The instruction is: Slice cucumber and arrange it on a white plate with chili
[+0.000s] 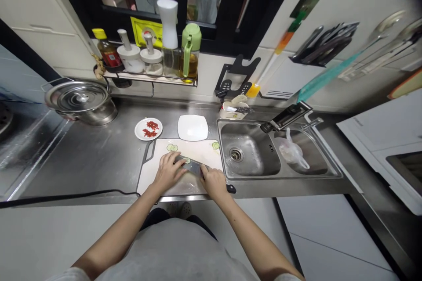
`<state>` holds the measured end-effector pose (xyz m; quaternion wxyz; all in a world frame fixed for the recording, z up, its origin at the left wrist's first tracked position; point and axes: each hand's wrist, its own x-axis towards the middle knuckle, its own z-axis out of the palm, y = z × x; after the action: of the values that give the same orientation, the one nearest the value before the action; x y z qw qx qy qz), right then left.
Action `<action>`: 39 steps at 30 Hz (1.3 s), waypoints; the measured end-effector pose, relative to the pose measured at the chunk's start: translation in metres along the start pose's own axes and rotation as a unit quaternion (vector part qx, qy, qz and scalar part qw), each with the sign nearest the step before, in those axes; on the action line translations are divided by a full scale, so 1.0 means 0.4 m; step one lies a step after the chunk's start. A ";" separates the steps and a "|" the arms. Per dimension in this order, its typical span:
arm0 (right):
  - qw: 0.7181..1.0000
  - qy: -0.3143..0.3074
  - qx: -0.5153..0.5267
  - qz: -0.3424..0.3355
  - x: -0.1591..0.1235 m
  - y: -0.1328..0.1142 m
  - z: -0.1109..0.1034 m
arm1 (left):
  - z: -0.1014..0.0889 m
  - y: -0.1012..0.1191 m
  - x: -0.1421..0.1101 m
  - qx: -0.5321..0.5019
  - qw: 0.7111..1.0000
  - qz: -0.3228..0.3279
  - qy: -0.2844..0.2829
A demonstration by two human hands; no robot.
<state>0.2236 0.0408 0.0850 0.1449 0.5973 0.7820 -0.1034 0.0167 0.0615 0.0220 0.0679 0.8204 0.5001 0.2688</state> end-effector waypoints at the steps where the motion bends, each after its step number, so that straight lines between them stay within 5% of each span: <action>1: 1.000 -0.001 -0.002 0.001 -0.001 0.002 0.000 | 0.002 0.002 -0.001 -0.001 1.000 0.004 0.000; 10: 0.999 0.000 -0.025 0.031 -0.001 0.028 0.024 | 0.022 0.021 -0.004 -0.072 0.997 -0.032 0.023; 14: 0.998 -0.002 -0.020 0.063 -0.003 0.054 0.028 | 0.040 -0.002 0.033 -0.119 0.974 -0.188 0.034; 19: 0.994 -0.004 -0.006 0.106 -0.012 0.082 0.030 | 0.055 -0.059 0.107 -0.111 0.921 -0.370 -0.055; 25: 0.992 -0.008 0.023 0.123 -0.027 0.092 0.039 | 0.077 -0.108 0.148 -0.032 0.920 -0.375 -0.110; 39: 0.992 -0.034 0.019 0.116 -0.025 0.088 0.042 | 0.091 -0.140 0.152 0.013 0.932 -0.355 -0.075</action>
<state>0.2616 0.0352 0.0733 0.1708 0.6831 0.6997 -0.1208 0.0131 0.1467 -0.0074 0.1851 0.6082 0.7555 0.1584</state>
